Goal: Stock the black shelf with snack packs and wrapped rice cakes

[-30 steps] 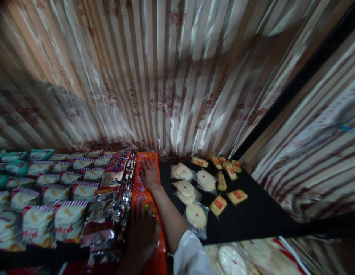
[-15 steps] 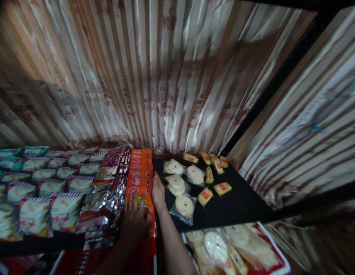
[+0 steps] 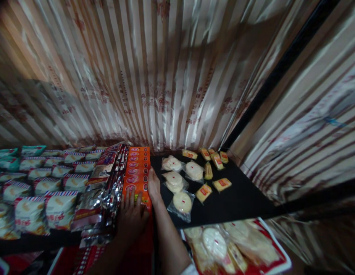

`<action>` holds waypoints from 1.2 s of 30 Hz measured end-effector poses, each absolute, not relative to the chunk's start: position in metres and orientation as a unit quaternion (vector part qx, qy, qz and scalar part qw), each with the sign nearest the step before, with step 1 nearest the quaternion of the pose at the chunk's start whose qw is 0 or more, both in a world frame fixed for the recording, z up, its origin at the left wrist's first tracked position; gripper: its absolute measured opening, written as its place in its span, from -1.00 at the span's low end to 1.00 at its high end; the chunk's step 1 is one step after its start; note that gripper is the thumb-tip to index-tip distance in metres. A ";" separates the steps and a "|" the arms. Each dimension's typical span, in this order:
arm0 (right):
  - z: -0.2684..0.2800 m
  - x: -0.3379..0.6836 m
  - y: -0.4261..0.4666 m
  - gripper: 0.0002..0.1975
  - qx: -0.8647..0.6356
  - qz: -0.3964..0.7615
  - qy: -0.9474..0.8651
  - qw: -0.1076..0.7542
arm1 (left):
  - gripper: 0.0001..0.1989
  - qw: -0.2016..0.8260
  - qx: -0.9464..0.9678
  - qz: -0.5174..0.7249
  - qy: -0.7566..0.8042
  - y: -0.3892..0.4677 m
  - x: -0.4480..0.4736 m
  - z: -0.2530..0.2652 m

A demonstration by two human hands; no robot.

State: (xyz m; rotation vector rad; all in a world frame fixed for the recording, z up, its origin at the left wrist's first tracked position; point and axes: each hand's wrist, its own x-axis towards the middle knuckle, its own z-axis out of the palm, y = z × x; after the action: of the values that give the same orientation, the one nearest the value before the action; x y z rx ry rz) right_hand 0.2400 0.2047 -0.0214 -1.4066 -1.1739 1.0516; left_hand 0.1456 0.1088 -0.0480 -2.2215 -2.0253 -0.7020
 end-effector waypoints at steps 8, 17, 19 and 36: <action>-0.028 0.243 0.212 -0.52 -0.637 0.339 -0.528 0.448 | -0.50 0.013 -0.721 -0.206 -0.661 0.107 0.146 -0.040; -0.026 0.234 0.197 -0.65 -0.510 0.124 -0.740 0.420 | -0.50 0.027 -0.723 -0.237 -0.649 0.107 0.145 -0.046; -0.022 0.231 0.195 -0.64 -0.481 0.134 -0.781 0.375 | -0.48 0.027 -0.728 -0.231 -0.646 0.108 0.144 -0.045; -0.017 0.232 0.198 -0.68 -0.498 0.168 -0.761 0.381 | -0.57 -0.026 -0.721 -0.228 -0.654 0.107 0.145 -0.033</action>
State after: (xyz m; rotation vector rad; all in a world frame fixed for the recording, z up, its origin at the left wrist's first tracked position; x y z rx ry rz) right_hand 0.2319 0.1979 -0.0172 -1.2713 -1.9415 0.4291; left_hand 0.1449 0.1065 -0.0334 -2.3042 -2.0892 -0.7276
